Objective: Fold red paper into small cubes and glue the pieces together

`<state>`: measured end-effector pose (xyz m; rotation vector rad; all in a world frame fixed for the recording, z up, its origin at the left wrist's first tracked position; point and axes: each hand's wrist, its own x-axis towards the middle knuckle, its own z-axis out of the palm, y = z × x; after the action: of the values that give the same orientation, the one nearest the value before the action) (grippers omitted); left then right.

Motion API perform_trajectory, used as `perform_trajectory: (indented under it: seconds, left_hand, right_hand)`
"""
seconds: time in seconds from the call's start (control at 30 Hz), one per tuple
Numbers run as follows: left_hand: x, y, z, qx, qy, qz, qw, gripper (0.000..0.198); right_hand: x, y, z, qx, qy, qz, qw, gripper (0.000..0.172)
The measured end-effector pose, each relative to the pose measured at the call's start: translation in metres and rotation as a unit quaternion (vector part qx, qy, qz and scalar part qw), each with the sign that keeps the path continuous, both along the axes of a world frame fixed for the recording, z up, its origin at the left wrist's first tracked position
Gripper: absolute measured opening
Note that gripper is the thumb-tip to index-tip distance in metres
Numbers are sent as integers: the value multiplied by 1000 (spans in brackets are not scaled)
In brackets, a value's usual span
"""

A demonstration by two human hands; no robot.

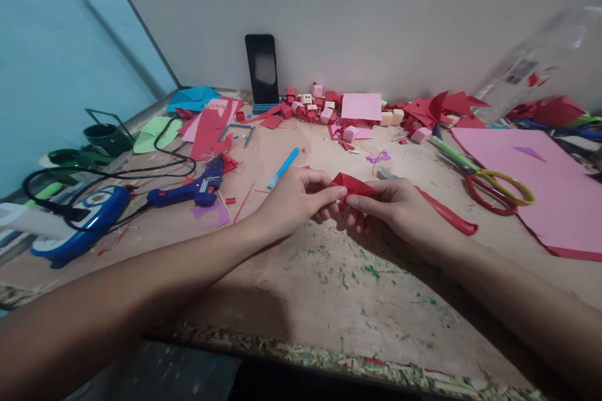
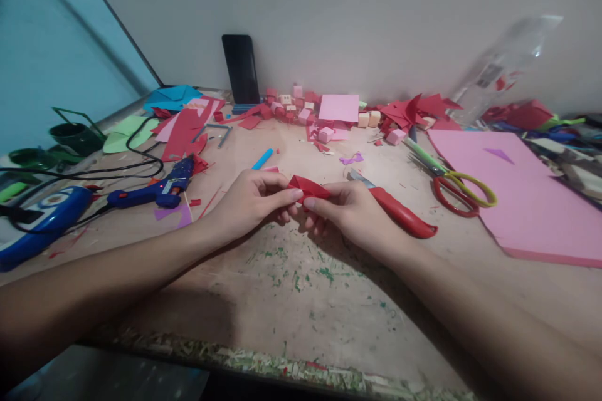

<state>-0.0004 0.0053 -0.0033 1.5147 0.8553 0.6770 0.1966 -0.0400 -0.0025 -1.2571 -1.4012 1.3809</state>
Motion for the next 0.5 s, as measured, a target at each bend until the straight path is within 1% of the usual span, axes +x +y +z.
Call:
perform_trajectory:
  seconds: [0.2, 0.5]
  left_hand:
    - [0, 0, 0, 1, -3, 1, 1000, 23]
    - [1, 0, 0, -3, 1, 5, 1000, 24]
  right_hand:
    - [1, 0, -2, 2, 4, 8, 1000, 23]
    - [-1, 0, 0, -1, 9, -4, 1000, 28]
